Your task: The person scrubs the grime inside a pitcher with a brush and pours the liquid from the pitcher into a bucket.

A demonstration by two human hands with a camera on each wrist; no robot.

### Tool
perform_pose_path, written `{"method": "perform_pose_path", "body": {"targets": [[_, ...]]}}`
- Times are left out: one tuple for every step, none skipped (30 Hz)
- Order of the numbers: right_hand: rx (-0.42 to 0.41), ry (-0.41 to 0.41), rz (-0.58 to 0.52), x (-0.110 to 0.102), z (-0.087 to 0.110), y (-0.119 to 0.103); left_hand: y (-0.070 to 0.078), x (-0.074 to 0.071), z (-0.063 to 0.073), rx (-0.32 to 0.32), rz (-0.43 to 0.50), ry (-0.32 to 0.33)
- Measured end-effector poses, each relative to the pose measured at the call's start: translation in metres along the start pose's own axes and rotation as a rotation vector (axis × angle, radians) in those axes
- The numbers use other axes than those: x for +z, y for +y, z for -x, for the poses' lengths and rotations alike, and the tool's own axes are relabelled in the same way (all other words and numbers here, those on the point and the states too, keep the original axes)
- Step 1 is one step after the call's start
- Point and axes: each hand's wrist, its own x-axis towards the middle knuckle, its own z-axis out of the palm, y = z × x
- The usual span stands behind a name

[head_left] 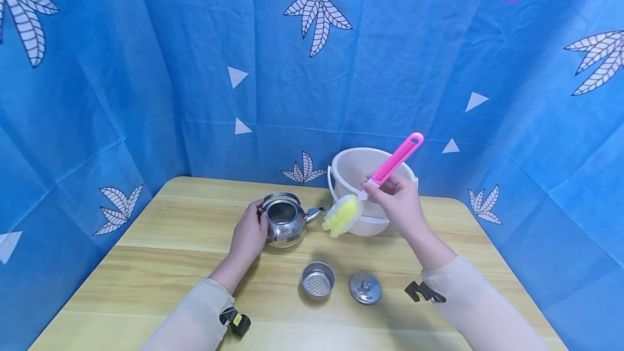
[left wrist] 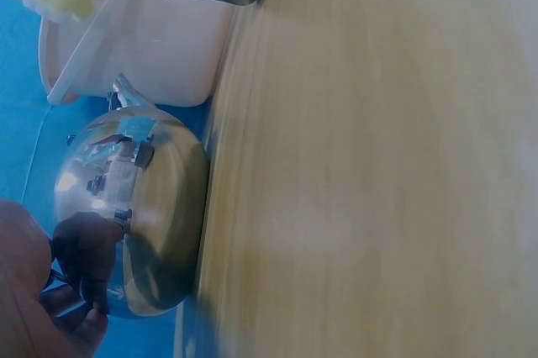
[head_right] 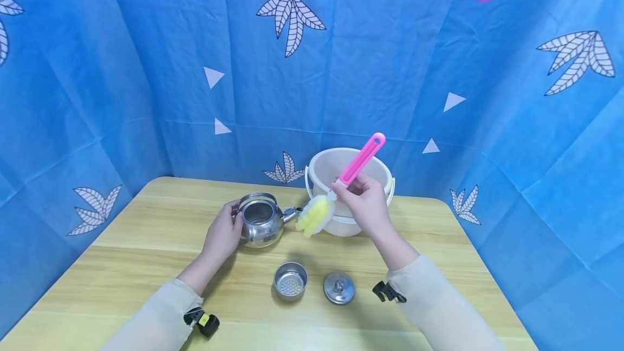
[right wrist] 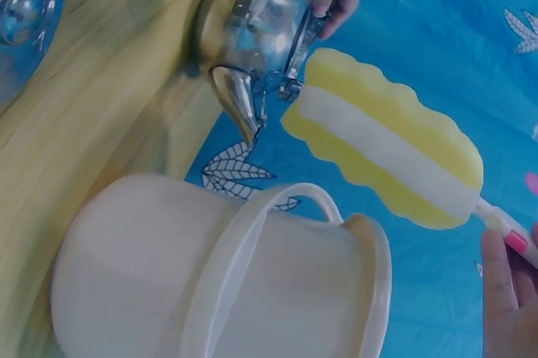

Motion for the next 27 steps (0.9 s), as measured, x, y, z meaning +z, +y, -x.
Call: {"method": "perform_pose_path", "body": {"targets": [[-0.002,0.001,-0.001,-0.001,0.001,0.000,0.000,0.000,0.000,0.000,-0.001,0.001],[-0.004,0.003,-0.002,-0.003,0.002,0.000,0.000,-0.001,0.001,0.000,-0.002,0.001],[-0.004,0.006,-0.003,-0.004,0.003,0.000,0.000,-0.001,0.001,0.001,-0.002,0.002],[-0.004,0.007,-0.001,-0.006,0.003,-0.001,0.000,-0.001,0.001,0.001,-0.004,0.002],[-0.004,0.006,0.003,-0.008,0.003,0.000,0.000,-0.001,0.001,0.000,-0.004,0.003],[-0.006,0.002,0.009,-0.010,0.003,0.000,0.000,-0.001,0.001,0.002,-0.005,0.004],[-0.003,0.000,0.011,-0.013,0.004,0.000,0.000,-0.001,0.001,0.003,-0.005,0.004],[0.001,-0.003,0.015,-0.015,0.004,0.001,0.000,-0.001,0.001,0.004,-0.005,0.006],[0.007,-0.005,0.018,-0.017,0.003,0.002,0.000,-0.001,0.001,0.006,-0.004,0.007],[0.012,-0.008,0.023,-0.019,0.004,0.003,0.000,-0.001,0.001,0.007,-0.005,0.009],[0.020,-0.010,0.026,-0.021,0.004,0.003,0.000,-0.001,0.000,0.007,-0.005,0.010],[0.027,-0.011,0.027,-0.023,0.004,0.004,0.000,-0.001,0.000,0.008,-0.005,0.011],[0.036,-0.012,0.025,-0.025,0.005,0.004,0.001,-0.001,0.000,0.007,-0.005,0.011],[0.045,-0.014,0.026,-0.026,0.005,0.004,0.001,-0.001,0.000,0.007,-0.005,0.012],[0.050,-0.016,0.027,-0.028,0.006,0.004,0.001,-0.002,0.000,0.005,-0.005,0.011],[0.053,-0.019,0.028,-0.030,0.006,0.004,0.001,-0.002,0.000,0.003,-0.004,0.010],[0.056,-0.022,0.026,-0.031,0.006,0.004,0.001,-0.002,0.000,0.002,-0.004,0.010],[0.055,-0.025,0.025,-0.033,0.007,0.004,0.001,-0.002,0.000,0.002,-0.004,0.011],[0.055,-0.028,0.025,-0.034,0.007,0.004,0.001,-0.002,0.000,0.001,-0.003,0.011],[0.055,-0.030,0.027,-0.036,0.007,0.004,0.001,-0.002,0.000,0.001,-0.002,0.012],[0.054,-0.031,0.028,-0.038,0.007,0.004,0.001,-0.002,0.000,0.001,-0.002,0.012],[0.055,-0.031,0.028,-0.040,0.007,0.004,0.000,-0.001,0.000,0.002,-0.002,0.012],[0.057,-0.031,0.030,-0.042,0.007,0.005,0.000,-0.001,0.000,0.003,-0.001,0.013],[0.060,-0.031,0.033,-0.044,0.007,0.005,0.000,-0.001,0.000,0.003,0.000,0.013],[0.063,-0.030,0.036,-0.046,0.008,0.005,0.000,-0.001,-0.001,0.004,0.002,0.012],[0.067,-0.031,0.037,-0.048,0.008,0.006,0.000,0.000,-0.001,0.005,0.002,0.011],[0.070,-0.033,0.038,-0.049,0.008,0.006,0.000,0.000,-0.001,0.004,0.002,0.010]]}}
